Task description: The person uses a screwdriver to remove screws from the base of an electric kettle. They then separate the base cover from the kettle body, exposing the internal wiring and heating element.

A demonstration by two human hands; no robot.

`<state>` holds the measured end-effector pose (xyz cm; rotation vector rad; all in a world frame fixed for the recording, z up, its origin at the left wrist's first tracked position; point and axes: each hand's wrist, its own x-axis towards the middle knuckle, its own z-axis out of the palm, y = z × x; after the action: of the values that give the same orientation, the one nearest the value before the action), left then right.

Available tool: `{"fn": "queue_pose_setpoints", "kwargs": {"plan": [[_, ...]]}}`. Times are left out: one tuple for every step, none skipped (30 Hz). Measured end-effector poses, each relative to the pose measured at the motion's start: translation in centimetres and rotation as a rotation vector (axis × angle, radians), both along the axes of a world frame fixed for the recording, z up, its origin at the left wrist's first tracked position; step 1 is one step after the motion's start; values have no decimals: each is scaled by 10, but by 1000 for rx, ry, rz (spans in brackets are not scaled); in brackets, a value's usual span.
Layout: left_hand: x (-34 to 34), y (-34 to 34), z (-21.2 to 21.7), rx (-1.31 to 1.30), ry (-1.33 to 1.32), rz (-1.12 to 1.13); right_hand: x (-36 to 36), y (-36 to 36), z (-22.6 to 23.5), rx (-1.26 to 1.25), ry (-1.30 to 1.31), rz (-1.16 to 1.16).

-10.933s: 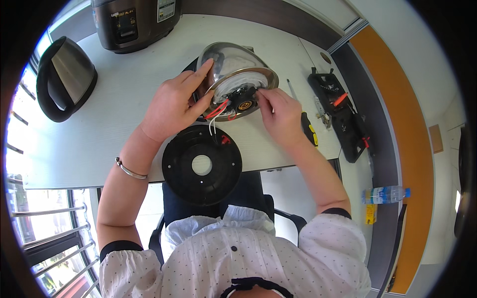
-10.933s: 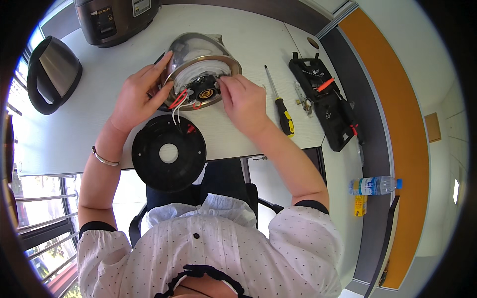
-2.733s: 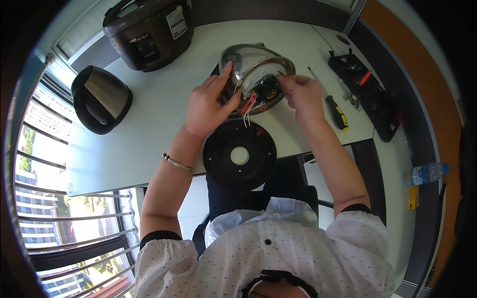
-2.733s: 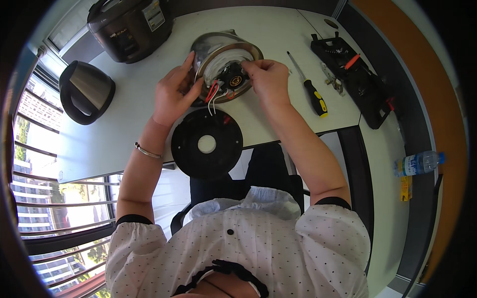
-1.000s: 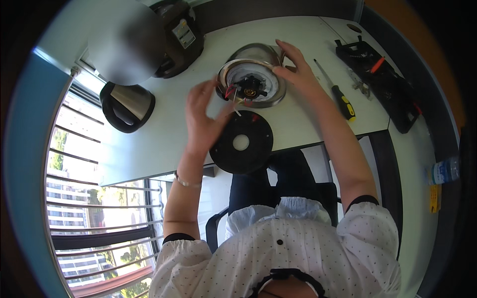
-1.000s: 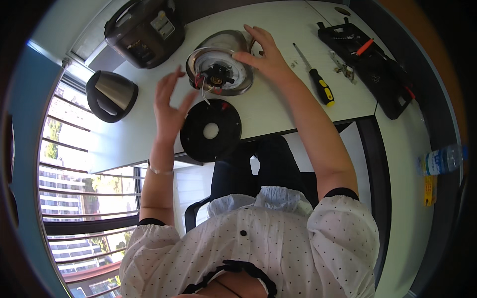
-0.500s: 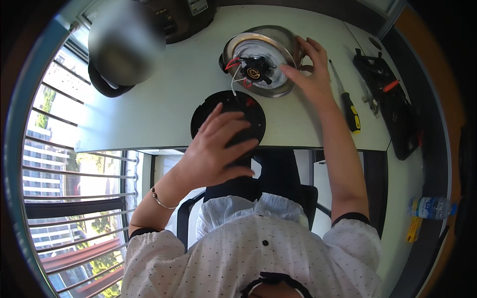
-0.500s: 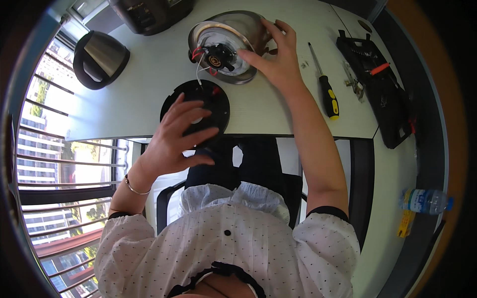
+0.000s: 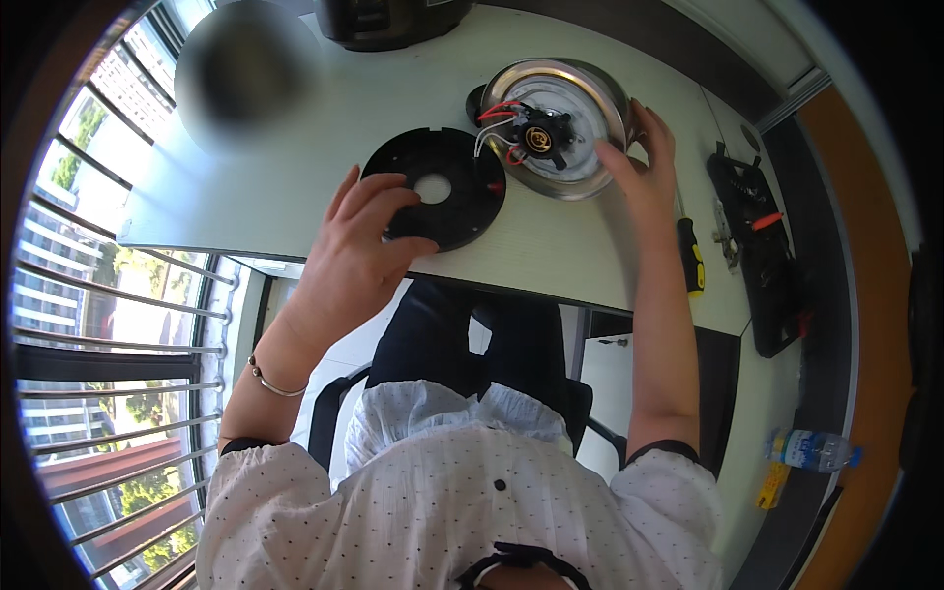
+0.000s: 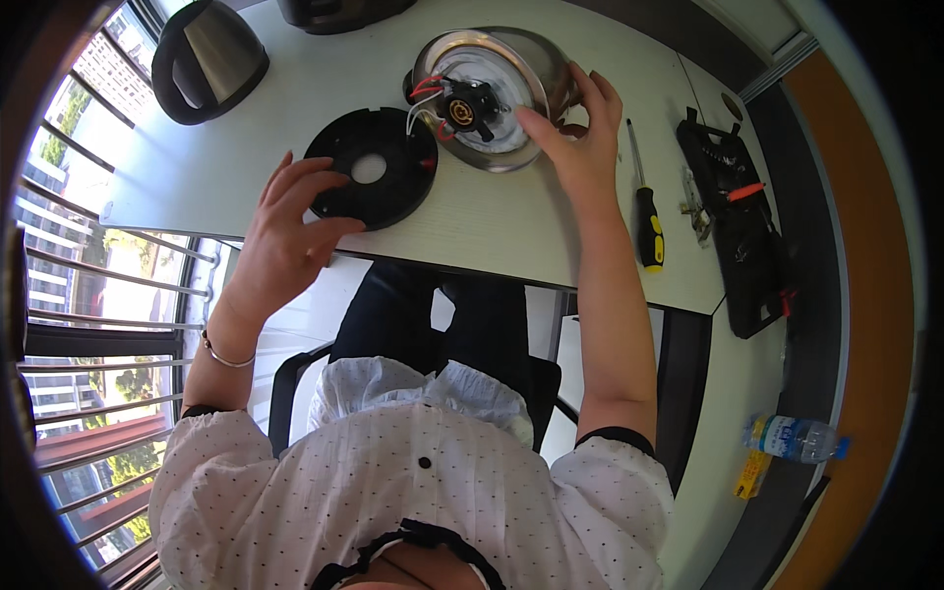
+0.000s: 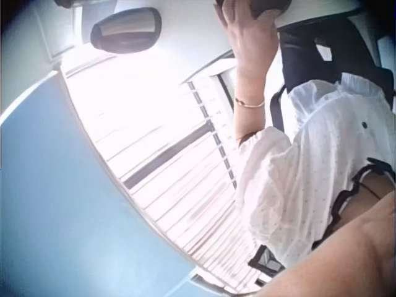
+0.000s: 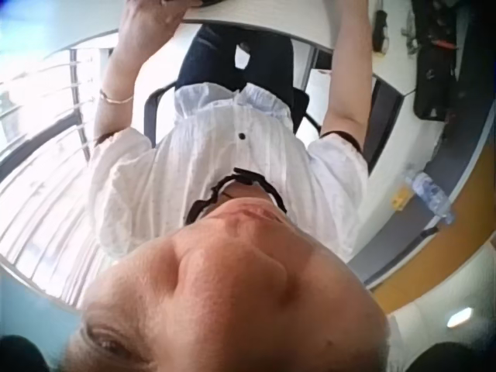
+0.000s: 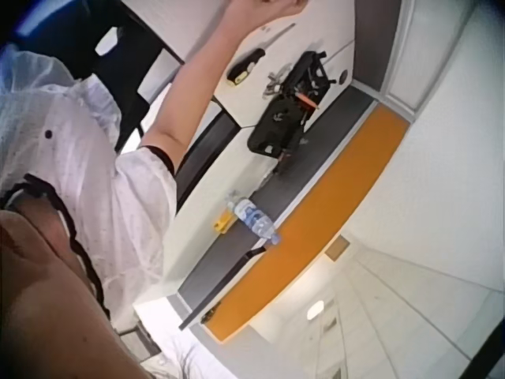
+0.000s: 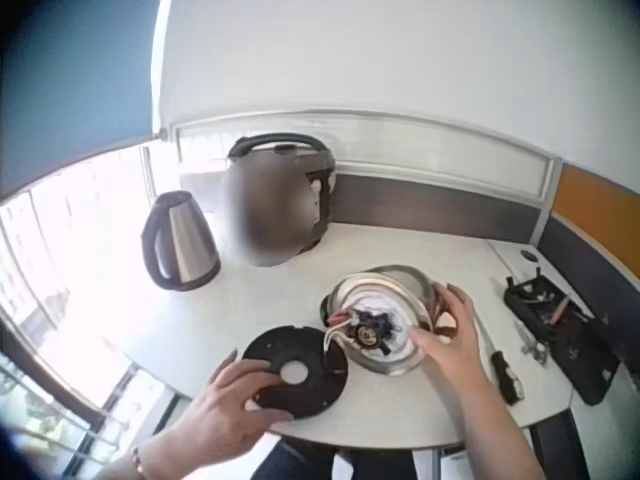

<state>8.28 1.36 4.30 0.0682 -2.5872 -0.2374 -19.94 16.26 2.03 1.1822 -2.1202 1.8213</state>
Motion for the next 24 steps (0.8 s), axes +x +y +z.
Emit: {"fn": "queue_pose_setpoints", "kwargs": {"plan": [[1,0,-1,56,-11,34,1,1,1,7,-2,-11],[2,-1,-1,108,-23,68,3,0,2,9,-6,-12],[2,1,0,87,9,87,6,0,3,10,-10,-14],[-3,5,1,120,84,110,7,0,4,12,-15,-18],[-10,13,3,149,157,134,8,0,4,6,-5,-16],[-18,20,4,181,230,160,8,-1,4,2,3,-14],[-29,27,4,167,340,134,8,-2,3,-1,12,-11],[-41,35,1,174,436,121,8,-1,3,-1,16,-14],[-52,41,-1,183,500,118,9,-1,2,0,20,-14],[-62,47,-5,191,564,116,9,-1,2,1,24,-13],[-74,49,-9,206,591,122,8,1,1,-1,27,-20],[-85,50,-14,220,617,133,7,1,0,-2,29,-23],[-92,53,-19,234,643,145,6,1,-1,-4,31,-25],[-98,57,-24,308,613,133,5,1,-1,-9,27,-17],[-103,62,-27,382,582,120,5,1,-1,-14,24,-8],[-107,64,-31,456,550,108,4,1,0,-18,21,1],[-110,66,-35,472,522,91,4,2,0,-24,28,6],[-111,66,-38,457,517,89,3,2,0,-29,36,12],[-111,66,-40,443,513,87,2,2,0,-35,44,18],[-110,66,-42,430,506,87,3,4,1,-26,19,28],[-108,65,-45,408,493,87,3,5,5,-18,-6,38],[-105,64,-47,385,481,88,3,6,6,-9,-31,49],[-103,64,-50,368,471,87,2,7,6,-22,-72,62],[-100,64,-52,358,479,80,1,8,5,-34,-114,74]]}}
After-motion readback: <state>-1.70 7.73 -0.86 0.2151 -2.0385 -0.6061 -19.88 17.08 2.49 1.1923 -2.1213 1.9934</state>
